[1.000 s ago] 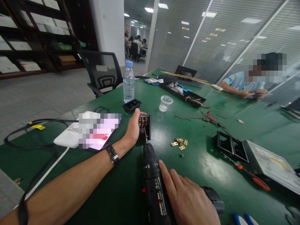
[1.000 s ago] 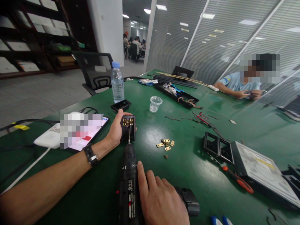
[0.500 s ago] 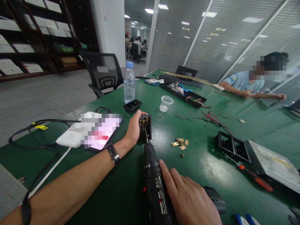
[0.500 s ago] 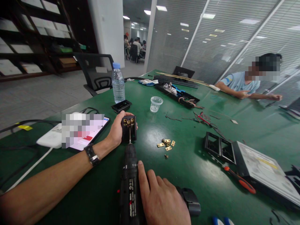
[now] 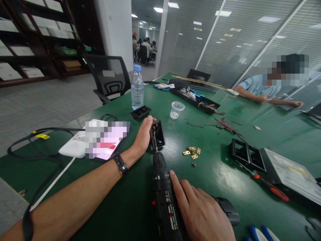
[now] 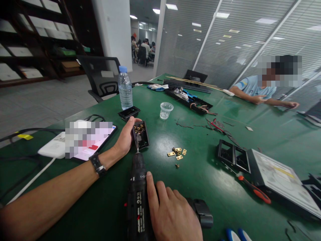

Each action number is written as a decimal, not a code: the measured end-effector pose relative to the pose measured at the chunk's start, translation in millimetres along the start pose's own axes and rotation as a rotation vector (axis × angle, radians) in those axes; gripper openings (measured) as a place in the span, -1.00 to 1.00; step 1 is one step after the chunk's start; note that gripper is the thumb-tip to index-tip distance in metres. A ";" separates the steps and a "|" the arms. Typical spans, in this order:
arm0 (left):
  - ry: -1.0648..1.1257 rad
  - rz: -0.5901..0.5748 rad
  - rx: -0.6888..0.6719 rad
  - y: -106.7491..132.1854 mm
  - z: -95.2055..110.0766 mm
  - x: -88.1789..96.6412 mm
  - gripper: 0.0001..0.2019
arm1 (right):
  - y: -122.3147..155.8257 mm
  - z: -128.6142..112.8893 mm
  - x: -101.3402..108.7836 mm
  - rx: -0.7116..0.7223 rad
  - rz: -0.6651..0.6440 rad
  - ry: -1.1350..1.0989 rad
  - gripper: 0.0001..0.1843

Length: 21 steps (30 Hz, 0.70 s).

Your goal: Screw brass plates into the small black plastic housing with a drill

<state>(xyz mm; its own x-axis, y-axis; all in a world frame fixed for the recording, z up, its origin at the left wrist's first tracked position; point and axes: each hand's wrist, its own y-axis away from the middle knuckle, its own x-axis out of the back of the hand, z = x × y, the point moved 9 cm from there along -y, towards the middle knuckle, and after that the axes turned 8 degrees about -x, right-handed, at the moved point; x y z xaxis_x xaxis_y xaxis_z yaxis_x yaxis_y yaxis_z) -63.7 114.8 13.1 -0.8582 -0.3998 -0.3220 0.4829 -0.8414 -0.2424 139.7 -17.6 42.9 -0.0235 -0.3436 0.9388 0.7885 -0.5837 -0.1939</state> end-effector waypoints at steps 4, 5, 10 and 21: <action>-0.080 -0.097 -0.059 2.2 4.6 -7.2 -0.68 | 0.1 0.6 -0.9 -0.014 -0.012 -0.004 -0.23; -0.094 -0.118 -0.055 2.5 3.5 -8.4 -0.71 | 0.0 1.4 -1.1 -0.024 -0.017 -0.007 -0.22; -0.091 -0.122 -0.001 0.2 -5.7 -4.9 -0.68 | 0.7 2.7 -2.2 -0.051 -0.032 -0.021 -0.23; -0.191 -0.138 -0.043 -5.5 5.3 2.6 -0.75 | 0.3 1.5 2.7 -0.014 0.046 -0.027 -0.23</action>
<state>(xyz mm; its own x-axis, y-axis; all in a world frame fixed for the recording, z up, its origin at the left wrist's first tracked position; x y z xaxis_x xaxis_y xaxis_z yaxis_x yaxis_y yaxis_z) -69.5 116.5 18.4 -0.9321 -0.3468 -0.1049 0.3619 -0.8784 -0.3121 140.8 -17.6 45.8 0.0296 -0.3508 0.9360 0.7799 -0.5775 -0.2412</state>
